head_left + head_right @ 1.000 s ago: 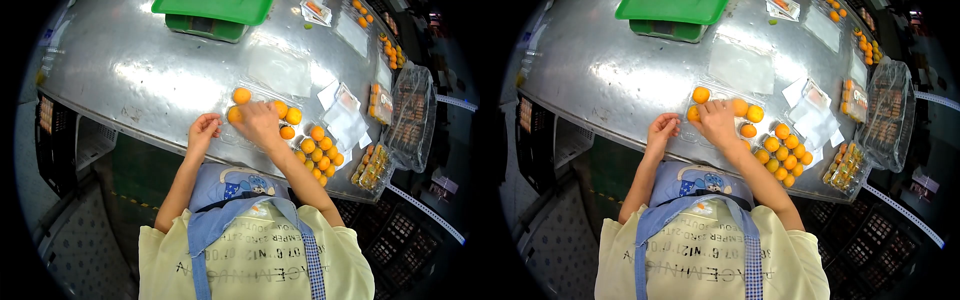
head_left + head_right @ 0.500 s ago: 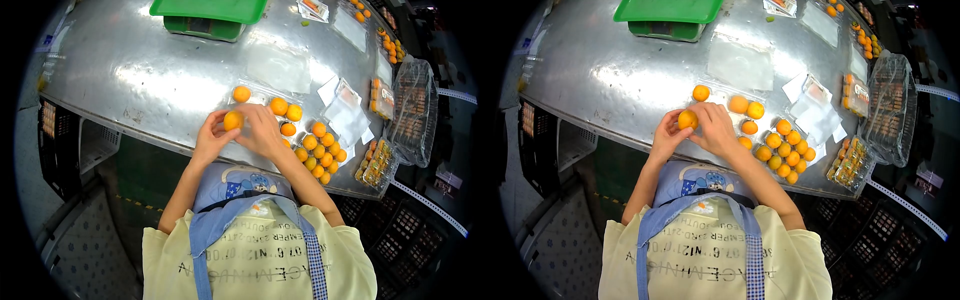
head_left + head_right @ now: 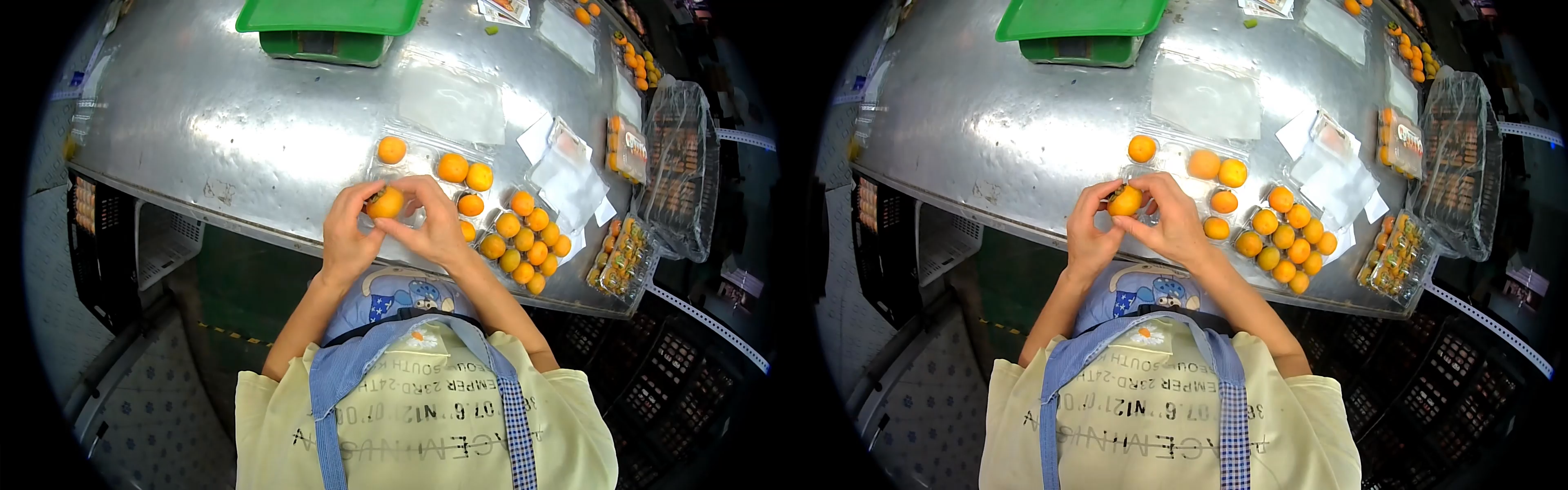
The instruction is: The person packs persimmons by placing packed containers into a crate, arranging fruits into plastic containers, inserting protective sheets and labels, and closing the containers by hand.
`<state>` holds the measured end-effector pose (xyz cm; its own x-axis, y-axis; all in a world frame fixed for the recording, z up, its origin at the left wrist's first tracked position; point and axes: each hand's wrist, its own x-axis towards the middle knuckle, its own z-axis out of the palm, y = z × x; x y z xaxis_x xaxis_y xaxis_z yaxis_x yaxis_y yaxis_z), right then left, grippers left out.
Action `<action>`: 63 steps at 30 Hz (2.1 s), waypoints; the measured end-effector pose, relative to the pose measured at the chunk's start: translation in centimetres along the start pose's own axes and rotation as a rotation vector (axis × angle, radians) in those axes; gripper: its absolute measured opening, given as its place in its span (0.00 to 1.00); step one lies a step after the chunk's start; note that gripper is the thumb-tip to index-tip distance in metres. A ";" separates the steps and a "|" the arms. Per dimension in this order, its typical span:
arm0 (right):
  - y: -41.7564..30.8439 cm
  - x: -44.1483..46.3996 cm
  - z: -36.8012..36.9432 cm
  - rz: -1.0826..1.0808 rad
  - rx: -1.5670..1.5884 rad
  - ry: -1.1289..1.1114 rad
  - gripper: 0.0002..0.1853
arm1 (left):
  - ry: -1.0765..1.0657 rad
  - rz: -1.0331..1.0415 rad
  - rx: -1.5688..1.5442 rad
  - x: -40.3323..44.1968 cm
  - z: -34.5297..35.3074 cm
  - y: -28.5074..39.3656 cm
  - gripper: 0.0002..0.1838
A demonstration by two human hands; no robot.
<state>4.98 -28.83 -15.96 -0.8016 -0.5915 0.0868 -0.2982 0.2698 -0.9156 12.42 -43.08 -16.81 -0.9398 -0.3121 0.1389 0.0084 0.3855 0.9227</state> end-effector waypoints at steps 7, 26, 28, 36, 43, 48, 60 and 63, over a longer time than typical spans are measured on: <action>1.0 0.4 -1.4 0.392 0.528 -0.011 0.11 | -0.204 -0.526 -0.852 -0.4 0.6 -0.4 0.23; 0.0 -0.3 -2.0 0.259 0.317 -0.141 0.16 | -0.434 -0.790 -1.219 -0.4 0.2 -1.4 0.24; 0.5 -0.5 -1.7 0.304 0.414 -0.139 0.15 | -0.448 -0.795 -1.205 -0.4 0.2 -1.6 0.24; 0.9 -0.1 -2.2 0.459 0.531 -0.139 0.15 | -0.463 -0.828 -1.198 -0.4 0.0 -1.7 0.24; -1.5 -0.1 -2.9 -0.070 -0.390 -0.200 0.24 | -0.341 -0.666 -0.527 -1.3 1.7 -2.7 0.20; -0.9 -0.3 -2.6 -0.026 -0.402 -0.232 0.25 | -0.298 -0.502 -0.311 -1.6 2.3 -2.5 0.20; 5.4 4.6 -4.6 -0.064 -0.680 -0.082 0.22 | -0.138 -0.607 -0.417 -0.2 -0.5 -3.3 0.18; 6.4 4.7 -4.4 -0.078 -0.712 -0.116 0.22 | -0.129 -0.608 -0.417 -0.4 -0.9 -3.7 0.17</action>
<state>-2.94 -26.51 -19.69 -0.7162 -0.6951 0.0630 -0.6487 0.6297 -0.4274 13.07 -45.11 -19.95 -0.8525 -0.2512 -0.4584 -0.4204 -0.1917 0.8869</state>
